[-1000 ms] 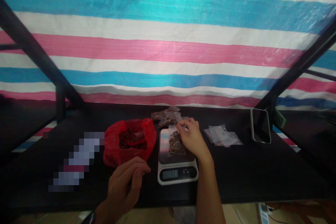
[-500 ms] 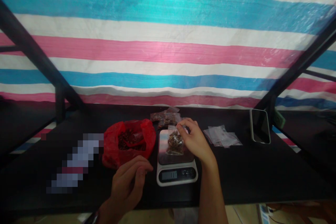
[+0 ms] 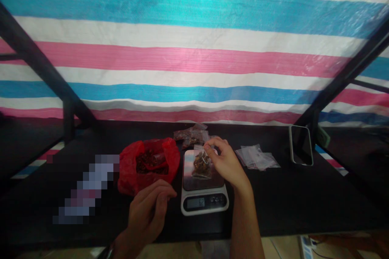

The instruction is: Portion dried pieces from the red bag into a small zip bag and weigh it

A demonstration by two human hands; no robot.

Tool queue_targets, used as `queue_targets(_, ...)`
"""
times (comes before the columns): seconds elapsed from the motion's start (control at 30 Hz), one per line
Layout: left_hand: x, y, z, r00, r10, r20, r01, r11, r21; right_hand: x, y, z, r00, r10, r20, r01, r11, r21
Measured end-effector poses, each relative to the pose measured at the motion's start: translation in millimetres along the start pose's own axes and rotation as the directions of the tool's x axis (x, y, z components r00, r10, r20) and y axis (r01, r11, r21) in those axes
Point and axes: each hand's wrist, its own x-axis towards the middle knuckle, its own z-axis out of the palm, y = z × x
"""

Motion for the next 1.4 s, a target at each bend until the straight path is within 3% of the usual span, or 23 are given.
queue_targets(0.33,5,0,0.3,1.000,0.001,-0.012,-0.001,1.000,-0.008,0,-1,1,0.999,0.037,-0.008,-0.037,0.998,0.050)
queue_targets(0.47,4,1,-1.4,1.000,-0.002,-0.019,0.002,1.000,-0.005,0,1,4,0.998,0.063,-0.030,-0.057,0.985,0.162)
queue_targets(0.57,5,1,-3.1,1.000,-0.001,-0.028,0.001,1.000,0.015,0,2,5,0.990,0.070,-0.121,-0.022,0.932,0.362)
queue_targets(0.67,7,2,-4.5,1.000,0.002,-0.031,-0.001,1.000,0.022,-2,-1,4,0.991,0.040,-0.126,0.032,0.852,0.523)
queue_targets(0.87,9,4,-5.4,1.000,-0.004,-0.025,0.005,1.000,0.020,-6,-9,5,0.998,-0.048,-0.037,0.061,0.840,0.539)
queue_targets(1.17,7,3,-0.5,0.998,-0.035,-0.059,0.034,0.999,-0.016,-8,-17,3,0.997,-0.080,0.003,0.055,0.702,0.710)
queue_targets(1.27,15,15,10.5,0.964,-0.237,-0.117,0.221,0.966,-0.134,-10,-34,11,0.987,-0.143,0.080,0.051,0.730,0.681)
queue_targets(1.33,22,29,11.6,0.921,-0.373,-0.112,0.339,0.909,-0.242,-10,-50,20,0.955,-0.206,0.212,0.052,0.823,0.565)
queue_targets(1.4,29,45,2.6,0.927,-0.372,-0.051,0.348,0.902,-0.257,-9,-62,25,0.937,-0.237,0.258,0.120,0.909,0.400)
